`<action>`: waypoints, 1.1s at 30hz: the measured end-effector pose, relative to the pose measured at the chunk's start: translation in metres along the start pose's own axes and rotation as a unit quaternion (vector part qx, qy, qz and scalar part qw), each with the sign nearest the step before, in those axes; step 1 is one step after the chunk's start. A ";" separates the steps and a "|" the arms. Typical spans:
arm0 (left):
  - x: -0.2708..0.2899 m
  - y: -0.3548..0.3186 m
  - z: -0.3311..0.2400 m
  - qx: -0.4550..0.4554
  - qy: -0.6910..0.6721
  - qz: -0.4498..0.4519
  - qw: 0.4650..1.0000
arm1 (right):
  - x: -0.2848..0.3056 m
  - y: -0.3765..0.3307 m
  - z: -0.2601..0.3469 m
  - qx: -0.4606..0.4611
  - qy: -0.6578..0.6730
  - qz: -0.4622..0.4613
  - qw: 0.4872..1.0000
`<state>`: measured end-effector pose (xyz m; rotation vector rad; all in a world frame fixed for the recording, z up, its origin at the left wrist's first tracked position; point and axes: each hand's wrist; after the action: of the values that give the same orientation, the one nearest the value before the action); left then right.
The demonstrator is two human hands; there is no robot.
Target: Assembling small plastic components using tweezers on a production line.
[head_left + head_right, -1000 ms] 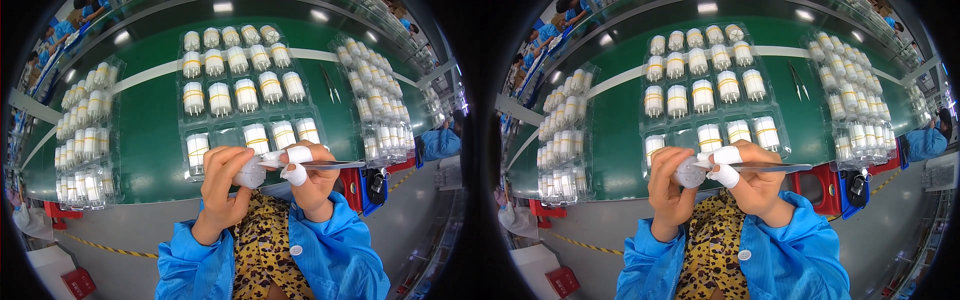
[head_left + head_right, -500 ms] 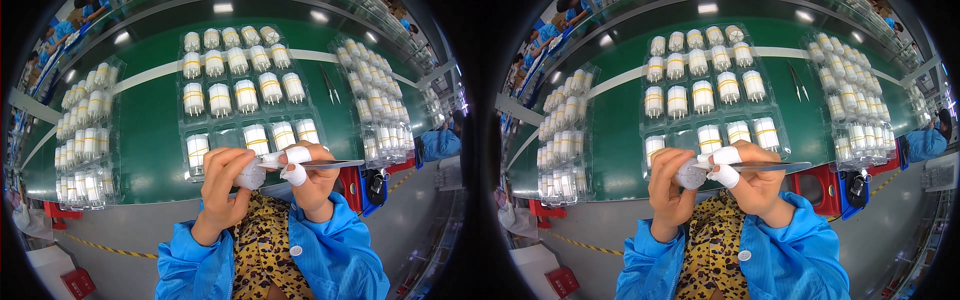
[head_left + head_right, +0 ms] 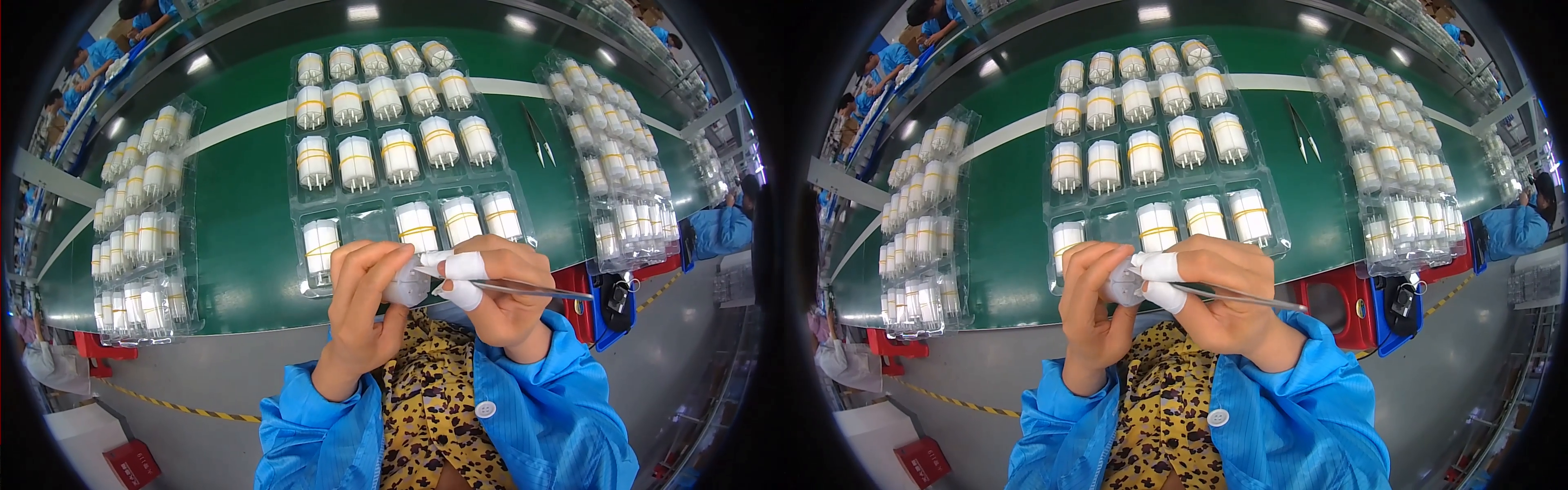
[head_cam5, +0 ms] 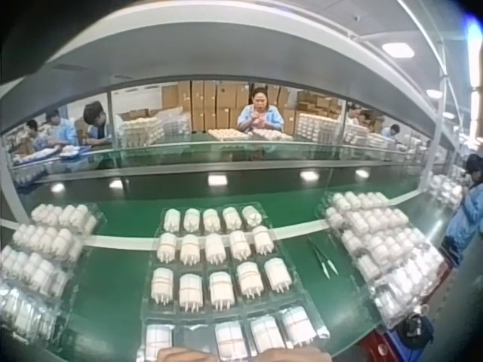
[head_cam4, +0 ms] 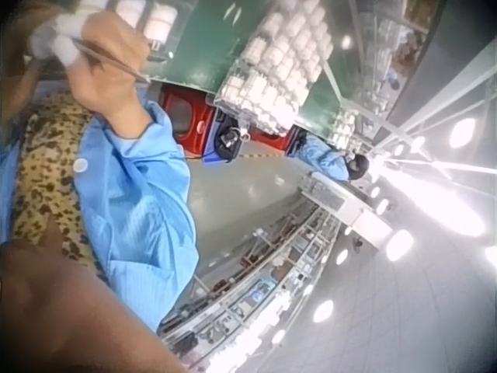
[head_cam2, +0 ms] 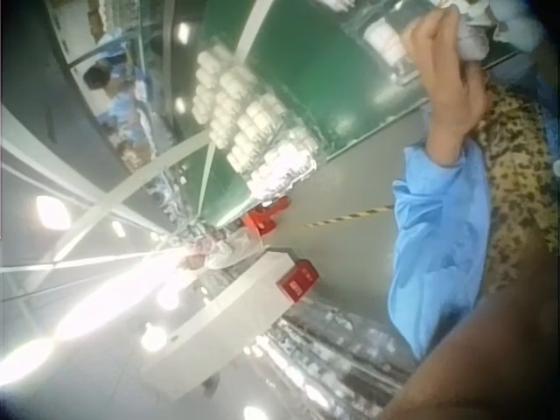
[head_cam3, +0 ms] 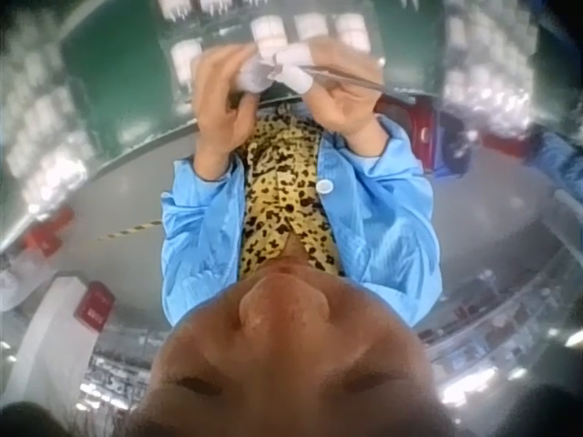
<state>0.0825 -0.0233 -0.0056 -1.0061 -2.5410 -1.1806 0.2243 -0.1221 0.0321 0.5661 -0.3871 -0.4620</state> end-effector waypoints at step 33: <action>0.003 -0.007 -0.003 0.150 -0.323 0.044 0.933 | 0.007 0.011 0.000 -0.007 0.077 0.065 0.995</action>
<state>0.0756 -0.0275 -0.0063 -1.6040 -2.9676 -0.4426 0.2333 -0.1172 0.0406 0.5560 -0.2706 -0.2928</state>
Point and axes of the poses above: each hand's wrist, its own y-axis towards the middle knuckle, its own x-axis out of the back of the hand, z = x × y, and after that the axes turned 3 degrees about z, right-handed
